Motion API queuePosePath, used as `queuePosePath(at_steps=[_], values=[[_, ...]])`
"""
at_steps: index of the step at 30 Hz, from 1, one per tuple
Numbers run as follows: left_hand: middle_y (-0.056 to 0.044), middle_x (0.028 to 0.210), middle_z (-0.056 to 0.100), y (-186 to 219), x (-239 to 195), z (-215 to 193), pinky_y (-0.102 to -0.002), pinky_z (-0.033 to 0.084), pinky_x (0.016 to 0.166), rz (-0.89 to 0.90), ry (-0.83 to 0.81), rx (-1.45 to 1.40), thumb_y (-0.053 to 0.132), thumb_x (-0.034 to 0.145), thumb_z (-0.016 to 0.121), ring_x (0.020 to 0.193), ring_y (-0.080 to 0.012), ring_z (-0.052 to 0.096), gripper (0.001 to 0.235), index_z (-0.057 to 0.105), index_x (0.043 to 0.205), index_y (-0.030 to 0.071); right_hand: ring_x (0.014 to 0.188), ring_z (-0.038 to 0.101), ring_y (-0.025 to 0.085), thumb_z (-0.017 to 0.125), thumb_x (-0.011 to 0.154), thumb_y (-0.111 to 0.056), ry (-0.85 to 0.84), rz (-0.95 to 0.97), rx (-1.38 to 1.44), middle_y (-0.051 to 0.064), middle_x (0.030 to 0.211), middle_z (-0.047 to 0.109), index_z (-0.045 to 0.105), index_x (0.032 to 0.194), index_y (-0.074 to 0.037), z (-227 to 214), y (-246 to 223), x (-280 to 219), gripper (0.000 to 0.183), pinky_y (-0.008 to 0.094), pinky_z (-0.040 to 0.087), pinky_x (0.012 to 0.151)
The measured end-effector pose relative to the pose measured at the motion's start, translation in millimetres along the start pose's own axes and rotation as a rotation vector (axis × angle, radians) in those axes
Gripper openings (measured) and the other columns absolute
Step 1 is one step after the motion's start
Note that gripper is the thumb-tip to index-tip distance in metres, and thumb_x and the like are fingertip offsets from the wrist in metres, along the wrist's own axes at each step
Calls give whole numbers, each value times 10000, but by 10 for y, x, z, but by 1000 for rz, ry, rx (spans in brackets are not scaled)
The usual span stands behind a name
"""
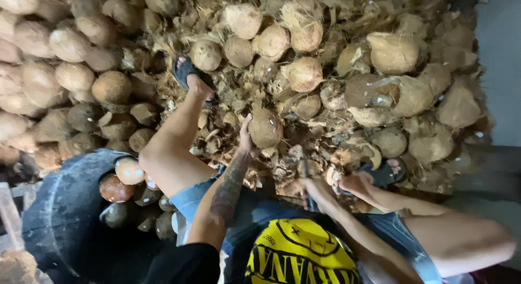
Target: The person repeatedly picks up coconuts from a large pile and uses a machete to chop away the fibrous husk. After peeling, the person places the coconuts into a black bucket. The process is repeated continuously for multiple coconuts.
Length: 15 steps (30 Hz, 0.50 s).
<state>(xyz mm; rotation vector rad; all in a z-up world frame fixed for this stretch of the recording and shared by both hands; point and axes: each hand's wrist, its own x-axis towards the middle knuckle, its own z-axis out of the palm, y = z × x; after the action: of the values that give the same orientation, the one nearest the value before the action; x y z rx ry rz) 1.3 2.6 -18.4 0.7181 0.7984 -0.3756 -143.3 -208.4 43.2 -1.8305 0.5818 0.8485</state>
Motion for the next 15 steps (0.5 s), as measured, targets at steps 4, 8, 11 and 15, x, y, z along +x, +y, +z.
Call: queuePosePath(at_steps=[4,8,11,15], values=[[-173,1670,427,112,93,-39,-576,425,1205,37,4,-27,739,786,808,1506,-394,441,1028,497,1603,198,329,592,264,650,700,-171,41,-164,143,175,377,569,599,418,-16,-227,-855,-561,326,364,437,386],[-181,1638,466,237,-302,196,-561,461,1179,7,40,-38,706,757,839,1476,-390,484,1030,527,1575,164,351,528,139,704,714,61,34,-1055,345,62,446,607,735,587,-62,-145,-521,-323,180,229,437,431],[-208,1611,487,226,-207,234,-547,493,1158,-52,78,11,711,745,833,1439,-386,528,1029,528,1564,169,431,626,301,697,741,69,397,-1603,418,169,583,666,681,733,33,-143,-906,-585,40,316,555,516],[-209,1617,482,201,-316,175,-570,456,1188,-78,12,26,746,730,816,1462,-398,503,1093,511,1580,131,1085,620,398,687,776,-317,30,-389,-159,245,1216,624,504,1344,-47,-119,-1072,-803,655,498,476,977]])
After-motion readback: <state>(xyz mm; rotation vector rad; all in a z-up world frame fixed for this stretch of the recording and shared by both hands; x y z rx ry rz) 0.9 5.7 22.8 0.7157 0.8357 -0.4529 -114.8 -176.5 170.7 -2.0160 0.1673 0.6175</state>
